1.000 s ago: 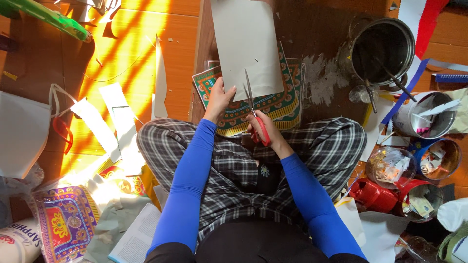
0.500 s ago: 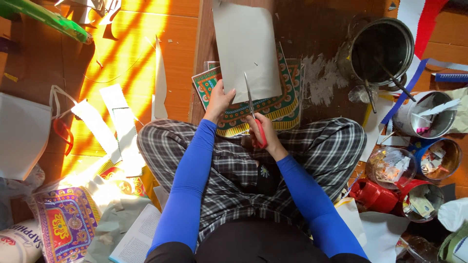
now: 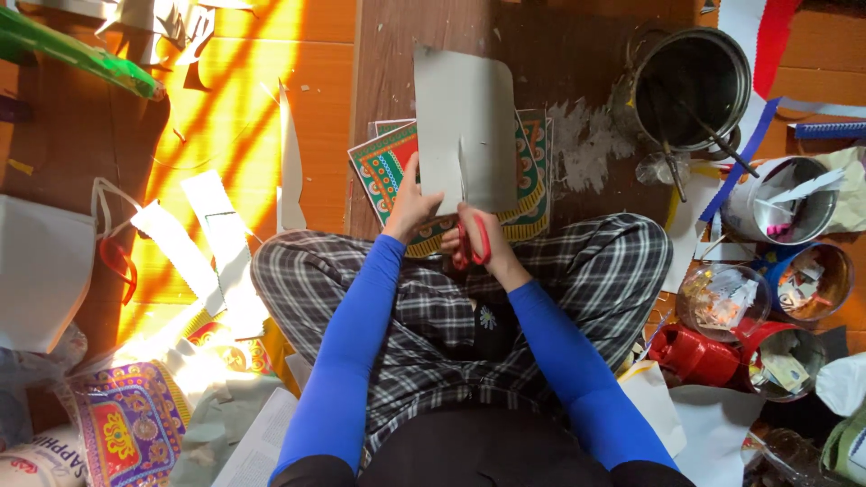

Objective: Cutting and shaping cardboard pieces using scissors

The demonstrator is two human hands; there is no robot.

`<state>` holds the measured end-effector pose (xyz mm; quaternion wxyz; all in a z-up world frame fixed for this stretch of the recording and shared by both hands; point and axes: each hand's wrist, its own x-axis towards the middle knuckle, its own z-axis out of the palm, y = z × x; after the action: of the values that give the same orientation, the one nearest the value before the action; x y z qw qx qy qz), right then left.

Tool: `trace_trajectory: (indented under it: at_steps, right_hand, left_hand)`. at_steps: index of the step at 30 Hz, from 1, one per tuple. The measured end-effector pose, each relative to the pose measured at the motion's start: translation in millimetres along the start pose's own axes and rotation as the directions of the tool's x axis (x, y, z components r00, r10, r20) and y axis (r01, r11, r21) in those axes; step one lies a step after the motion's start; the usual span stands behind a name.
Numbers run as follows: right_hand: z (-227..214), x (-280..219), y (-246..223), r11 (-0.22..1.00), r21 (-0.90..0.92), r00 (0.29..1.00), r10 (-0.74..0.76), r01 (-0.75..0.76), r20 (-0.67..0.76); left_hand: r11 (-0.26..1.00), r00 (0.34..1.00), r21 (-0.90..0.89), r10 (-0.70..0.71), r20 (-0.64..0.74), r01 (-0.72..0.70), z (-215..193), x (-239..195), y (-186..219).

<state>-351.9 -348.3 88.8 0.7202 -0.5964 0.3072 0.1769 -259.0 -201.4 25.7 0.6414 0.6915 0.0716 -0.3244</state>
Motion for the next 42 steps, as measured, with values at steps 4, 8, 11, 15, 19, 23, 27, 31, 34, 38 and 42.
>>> trace_trajectory:
  at_steps: [4, 8, 11, 15, 19, 23, 27, 31, 34, 38, 42]
  right_hand:
    - [-19.5, 29.6, 19.9, 0.995, -0.063, 0.997, -0.076, 0.075, -0.01]
    - [-22.2, 44.7, 42.5, 0.99, -0.105, 0.99, -0.106, 0.096, -0.096]
    - [-15.4, 44.3, 41.0, 0.995, -0.039, 0.986, -0.101, 0.096, -0.136]
    - [-35.1, 89.0, 62.0, 0.995, -0.072, 0.987, -0.083, 0.074, -0.135]
    - [-34.3, 97.7, 58.8, 0.958, -0.226, 0.969, -0.21, 0.178, -0.127]
    - [-27.1, 70.9, 27.0, 0.929, -0.294, 0.954, -0.271, 0.225, -0.125]
    - [-29.0, 96.5, 25.5, 0.982, -0.025, 0.976, -0.19, 0.189, -0.109]
    - [-22.6, 95.1, 31.7, 0.949, -0.066, 0.937, -0.316, 0.309, -0.151]
    - [-20.8, 76.6, 24.2, 0.922, -0.094, 0.91, -0.387, 0.377, -0.146]
    - [-22.1, 24.7, 20.1, 0.955, 0.241, 0.955, -0.224, 0.175, 0.194]
    - [-0.7, -51.8, 22.6, 0.952, 0.244, 0.898, -0.263, 0.183, 0.353]
  left_hand:
    - [0.993, 0.999, -0.117, -0.023, 0.042, 0.027, 11.1, -11.9, -24.8]
    - [0.991, 0.996, -0.122, -0.042, 0.073, 0.051, 5.7, -10.4, -31.9]
    - [0.989, 0.997, -0.139, -0.048, 0.059, 0.056, 7.4, -9.3, -25.3]
    - [0.992, 0.998, -0.117, -0.042, 0.047, 0.048, 18.4, -36.1, -17.4]
    - [0.979, 0.99, -0.166, -0.105, 0.092, 0.119, 14.7, -34.9, -34.0]
    - [0.984, 0.991, -0.146, -0.09, 0.099, 0.104, 13.6, -45.7, -18.8]
    - [0.979, 0.983, -0.157, -0.106, 0.149, 0.13, 22.0, -59.6, -32.3]
    - [0.964, 0.988, -0.228, -0.116, 0.099, 0.136, 12.4, -50.4, -90.1]
    - [0.947, 0.988, -0.291, -0.115, 0.102, 0.14, 6.6, -66.9, -70.6]
    - [0.821, 0.996, -0.565, 0.051, -0.07, -0.082, -7.7, -95.9, -32.8]
    - [0.717, 0.975, -0.668, 0.074, -0.21, -0.198, -38.2, -108.2, -8.3]
